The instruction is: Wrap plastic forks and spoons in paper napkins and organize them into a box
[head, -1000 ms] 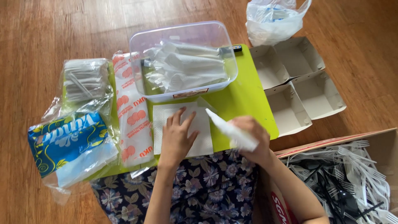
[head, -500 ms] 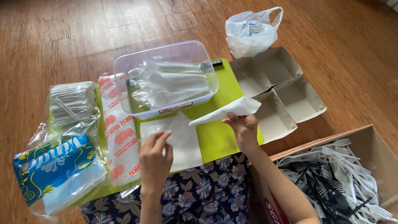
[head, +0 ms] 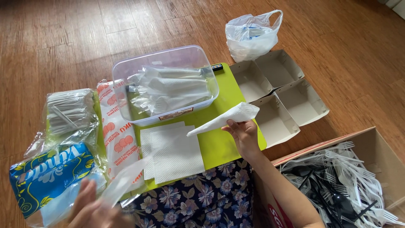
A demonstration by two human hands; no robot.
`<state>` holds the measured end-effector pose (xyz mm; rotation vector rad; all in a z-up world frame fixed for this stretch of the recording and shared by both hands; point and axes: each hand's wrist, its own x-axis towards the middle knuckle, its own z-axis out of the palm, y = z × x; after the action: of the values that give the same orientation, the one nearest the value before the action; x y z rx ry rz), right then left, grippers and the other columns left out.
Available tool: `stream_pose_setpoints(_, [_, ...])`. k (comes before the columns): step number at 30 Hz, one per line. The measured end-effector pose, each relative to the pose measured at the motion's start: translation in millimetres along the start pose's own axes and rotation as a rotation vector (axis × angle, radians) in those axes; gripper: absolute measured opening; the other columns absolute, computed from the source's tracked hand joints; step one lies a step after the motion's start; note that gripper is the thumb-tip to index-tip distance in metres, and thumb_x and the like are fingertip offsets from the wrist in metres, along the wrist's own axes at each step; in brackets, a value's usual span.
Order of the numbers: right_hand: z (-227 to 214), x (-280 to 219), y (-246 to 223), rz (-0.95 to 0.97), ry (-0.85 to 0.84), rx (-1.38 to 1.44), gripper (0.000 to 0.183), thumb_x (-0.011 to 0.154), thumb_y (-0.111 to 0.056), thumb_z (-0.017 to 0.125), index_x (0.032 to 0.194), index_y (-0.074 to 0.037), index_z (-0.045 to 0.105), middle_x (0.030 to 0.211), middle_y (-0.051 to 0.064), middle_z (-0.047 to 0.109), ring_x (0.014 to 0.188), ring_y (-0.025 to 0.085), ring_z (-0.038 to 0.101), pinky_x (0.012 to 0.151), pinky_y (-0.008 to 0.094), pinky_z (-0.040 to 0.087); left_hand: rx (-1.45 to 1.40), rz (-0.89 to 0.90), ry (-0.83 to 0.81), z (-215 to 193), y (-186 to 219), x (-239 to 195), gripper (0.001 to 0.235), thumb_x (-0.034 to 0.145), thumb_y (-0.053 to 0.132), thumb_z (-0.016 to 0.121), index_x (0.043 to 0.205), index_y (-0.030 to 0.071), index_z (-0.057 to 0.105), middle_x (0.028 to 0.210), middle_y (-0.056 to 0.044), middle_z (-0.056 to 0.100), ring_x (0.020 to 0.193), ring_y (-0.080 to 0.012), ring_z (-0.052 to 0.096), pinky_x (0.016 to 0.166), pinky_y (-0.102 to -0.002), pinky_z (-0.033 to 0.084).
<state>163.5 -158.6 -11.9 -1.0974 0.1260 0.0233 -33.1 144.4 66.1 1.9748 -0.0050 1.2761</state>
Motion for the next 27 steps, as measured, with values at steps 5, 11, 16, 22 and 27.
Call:
stream_pose_setpoints(5, [-2.6,0.7,4.0,-0.020,-0.047,0.037,0.038,0.083,-0.006,0.079,0.117,0.004,0.065,0.116,0.017,0.068,0.106,0.032,0.068,0.084,0.040,0.067,-0.005,-0.115,-0.065,1.8,0.6,-3.5,0.033,0.100,0.016,0.061,0.125,-0.003,0.051,0.135,-0.025,0.057,0.128,-0.0380,0.060,0.113,-0.051,0.055])
stream_pose_setpoints(11, [0.6,-1.2,1.4,0.029,-0.120,0.145,0.040,0.083,-0.008,0.080,0.118,0.003,0.063,0.112,0.015,0.066,0.103,0.027,0.068,0.079,0.035,0.067,-0.010,-0.299,-0.167,9.0,-2.1,-7.4,0.037,0.086,0.010,0.076,0.120,-0.001,0.063,0.115,-0.022,0.071,0.094,-0.0247,0.074,0.079,-0.032,0.064])
stream_pose_setpoints(16, [-11.3,1.0,11.8,0.100,-0.192,0.260,0.040,0.084,-0.013,0.082,0.117,0.001,0.064,0.107,0.009,0.069,0.096,0.020,0.069,0.074,0.030,0.065,0.063,-0.143,-0.425,47.3,-26.2,-28.5,0.021,0.089,0.019,0.075,0.108,0.009,0.075,0.097,-0.005,0.079,0.072,-0.0073,0.078,0.055,-0.012,0.065])
stream_pose_setpoints(22, [-15.1,-0.2,12.1,0.160,-0.313,0.320,0.035,0.090,-0.014,0.078,0.120,-0.004,0.062,0.112,0.009,0.069,0.104,0.023,0.067,0.081,0.033,0.063,-0.150,-0.185,-0.601,74.4,-0.2,-24.7,0.023,0.094,0.007,0.066,0.116,0.004,0.070,0.100,-0.008,0.071,0.073,-0.0131,0.076,0.064,-0.024,0.065])
stream_pose_setpoints(27, [-7.0,-3.0,5.6,0.181,-0.288,0.164,0.035,0.083,-0.009,0.082,0.112,0.001,0.066,0.104,0.011,0.071,0.095,0.023,0.069,0.076,0.032,0.065,-0.144,-0.209,-0.669,81.1,-4.0,-34.0,0.014,0.099,0.008,0.059,0.110,0.006,0.068,0.104,-0.006,0.066,0.076,-0.0140,0.077,0.067,-0.025,0.064])
